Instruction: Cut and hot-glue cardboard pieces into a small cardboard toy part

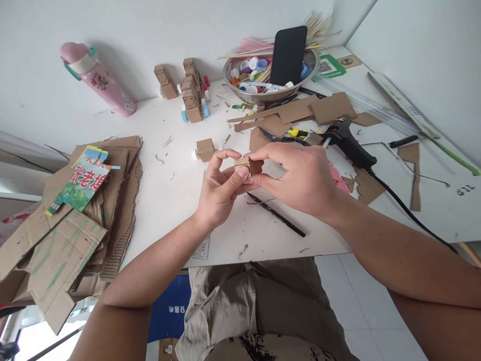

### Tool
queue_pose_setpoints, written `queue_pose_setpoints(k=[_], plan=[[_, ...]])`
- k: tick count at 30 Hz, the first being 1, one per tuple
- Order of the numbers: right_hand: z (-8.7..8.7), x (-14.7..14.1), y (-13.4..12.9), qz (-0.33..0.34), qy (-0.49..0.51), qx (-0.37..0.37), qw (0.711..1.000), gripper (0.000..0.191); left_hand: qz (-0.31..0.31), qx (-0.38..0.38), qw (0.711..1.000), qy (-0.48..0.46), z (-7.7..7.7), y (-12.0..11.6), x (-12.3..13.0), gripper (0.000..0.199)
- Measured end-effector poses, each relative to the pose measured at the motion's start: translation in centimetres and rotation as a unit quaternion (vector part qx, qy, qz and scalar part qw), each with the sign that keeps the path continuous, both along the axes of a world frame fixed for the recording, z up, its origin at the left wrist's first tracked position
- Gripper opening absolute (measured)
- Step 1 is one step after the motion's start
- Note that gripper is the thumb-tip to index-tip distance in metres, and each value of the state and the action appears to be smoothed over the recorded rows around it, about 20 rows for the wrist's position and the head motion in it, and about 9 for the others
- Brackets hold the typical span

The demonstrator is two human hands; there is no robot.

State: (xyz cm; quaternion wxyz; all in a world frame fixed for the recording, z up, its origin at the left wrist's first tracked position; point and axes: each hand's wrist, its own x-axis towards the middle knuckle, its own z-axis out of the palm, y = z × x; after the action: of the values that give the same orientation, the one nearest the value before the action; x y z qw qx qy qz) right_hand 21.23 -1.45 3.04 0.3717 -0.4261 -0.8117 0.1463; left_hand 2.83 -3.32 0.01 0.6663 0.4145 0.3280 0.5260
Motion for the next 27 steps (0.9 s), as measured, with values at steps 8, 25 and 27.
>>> queue_pose_setpoints(k=[8,25,27], plan=[[-0.09,0.03,0.07,0.01,-0.009,-0.012,1.0,0.009,0.004,-0.042,0.999,-0.032,-0.12,0.03,0.41,0.059],[-0.45,-0.06,0.1,0.0,0.009,-0.022,1.0,0.011,-0.007,-0.02,0.999,-0.038,-0.68,0.2,0.18,0.054],[-0.51,-0.07,0.11,-0.002,0.012,-0.023,1.0,0.011,-0.006,-0.015,0.999,-0.04,-0.69,0.09,0.38,0.055]])
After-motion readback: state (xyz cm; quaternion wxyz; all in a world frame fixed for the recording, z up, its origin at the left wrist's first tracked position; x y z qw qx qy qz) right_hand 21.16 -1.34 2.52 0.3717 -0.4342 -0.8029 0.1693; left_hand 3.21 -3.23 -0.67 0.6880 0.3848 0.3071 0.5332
